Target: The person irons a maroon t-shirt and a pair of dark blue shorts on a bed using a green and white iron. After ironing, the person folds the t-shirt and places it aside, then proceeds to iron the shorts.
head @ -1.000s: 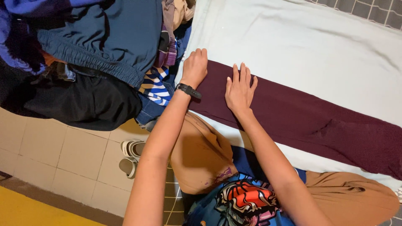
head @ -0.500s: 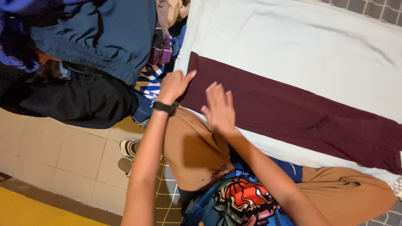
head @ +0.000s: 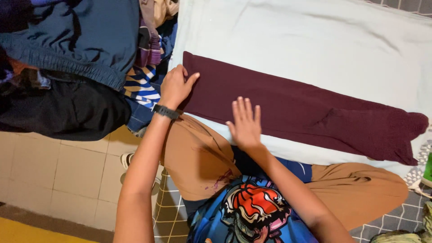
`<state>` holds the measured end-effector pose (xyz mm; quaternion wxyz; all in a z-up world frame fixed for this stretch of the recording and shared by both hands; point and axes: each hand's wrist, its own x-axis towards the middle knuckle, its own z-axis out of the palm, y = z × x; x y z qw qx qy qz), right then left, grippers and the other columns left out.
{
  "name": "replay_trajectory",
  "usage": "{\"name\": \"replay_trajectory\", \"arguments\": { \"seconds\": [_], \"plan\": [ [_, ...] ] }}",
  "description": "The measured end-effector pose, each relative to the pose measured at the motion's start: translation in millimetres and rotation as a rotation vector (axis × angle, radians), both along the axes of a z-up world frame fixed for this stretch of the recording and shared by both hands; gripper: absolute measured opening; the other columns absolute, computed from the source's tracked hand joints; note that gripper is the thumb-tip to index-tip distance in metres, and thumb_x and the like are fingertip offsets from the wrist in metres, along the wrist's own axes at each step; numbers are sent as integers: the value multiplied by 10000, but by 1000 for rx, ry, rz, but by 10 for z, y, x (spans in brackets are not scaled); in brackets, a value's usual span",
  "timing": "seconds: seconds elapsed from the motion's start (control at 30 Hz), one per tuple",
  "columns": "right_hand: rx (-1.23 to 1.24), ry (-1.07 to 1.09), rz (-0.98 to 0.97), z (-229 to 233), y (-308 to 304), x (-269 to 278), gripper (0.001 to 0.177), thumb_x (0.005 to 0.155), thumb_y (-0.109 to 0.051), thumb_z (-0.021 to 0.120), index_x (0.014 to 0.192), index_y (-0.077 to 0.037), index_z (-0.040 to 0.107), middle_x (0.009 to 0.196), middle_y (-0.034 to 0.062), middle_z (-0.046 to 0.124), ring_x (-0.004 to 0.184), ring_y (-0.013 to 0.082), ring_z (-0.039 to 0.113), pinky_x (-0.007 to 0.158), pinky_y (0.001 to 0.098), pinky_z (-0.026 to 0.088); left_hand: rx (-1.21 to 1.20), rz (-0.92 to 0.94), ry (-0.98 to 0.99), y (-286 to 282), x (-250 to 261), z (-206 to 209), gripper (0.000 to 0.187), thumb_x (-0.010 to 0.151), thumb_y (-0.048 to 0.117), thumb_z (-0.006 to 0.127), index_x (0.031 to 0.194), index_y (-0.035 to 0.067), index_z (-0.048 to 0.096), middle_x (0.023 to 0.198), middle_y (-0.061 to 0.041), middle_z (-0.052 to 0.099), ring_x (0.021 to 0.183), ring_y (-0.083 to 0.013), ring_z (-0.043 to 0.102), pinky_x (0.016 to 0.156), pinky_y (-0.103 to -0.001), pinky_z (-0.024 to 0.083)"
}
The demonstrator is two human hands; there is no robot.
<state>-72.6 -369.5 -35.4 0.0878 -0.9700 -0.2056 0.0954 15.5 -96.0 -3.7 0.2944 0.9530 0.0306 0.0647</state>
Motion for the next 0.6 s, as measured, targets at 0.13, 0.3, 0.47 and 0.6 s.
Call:
{"name": "replay_trajectory", "arguments": {
  "seconds": [0.13, 0.3, 0.47, 0.6],
  "plan": [
    [32, -16, 155, -36, 249, -87, 716, 1035, -432, 398, 1612, -55, 203, 1691, 151, 142, 1561, 298, 106, 1243, 530, 76, 52, 132, -206, -201, 301, -168, 431, 966, 419, 741, 943, 25, 568, 832, -185, 665, 794, -416, 656, 645, -507, 510],
    [218, -95, 328, 2, 496, 58, 680, 1078, -360, 403, 1617, 2, 199, 1696, 181, 183, 1577, 299, 158, 1273, 485, 116, 179, 234, -265, -297, 634, -426, 223, 1079, 221, 571, 978, 23, 546, 856, -187, 682, 795, -413, 668, 637, -520, 500],
    [459, 56, 474, 166, 566, 326, 591, 1081, -225, 448, 1614, -37, 274, 1698, 157, 241, 1585, 297, 204, 1299, 487, 144, 17, 280, -331, -62, 701, -418, 190, 1077, 203, 584, 1009, 29, 547, 852, -175, 664, 795, -421, 647, 642, -538, 480],
    [410, -164, 248, 147, 598, 592, 564, 1083, -140, 448, 1626, -38, 337, 1721, 137, 268, 1626, 287, 208, 1330, 498, 148, 11, 181, -277, -46, 631, -240, 307, 900, 285, 737, 806, 57, 555, 761, -152, 633, 711, -390, 650, 602, -511, 499]
  ]
}}
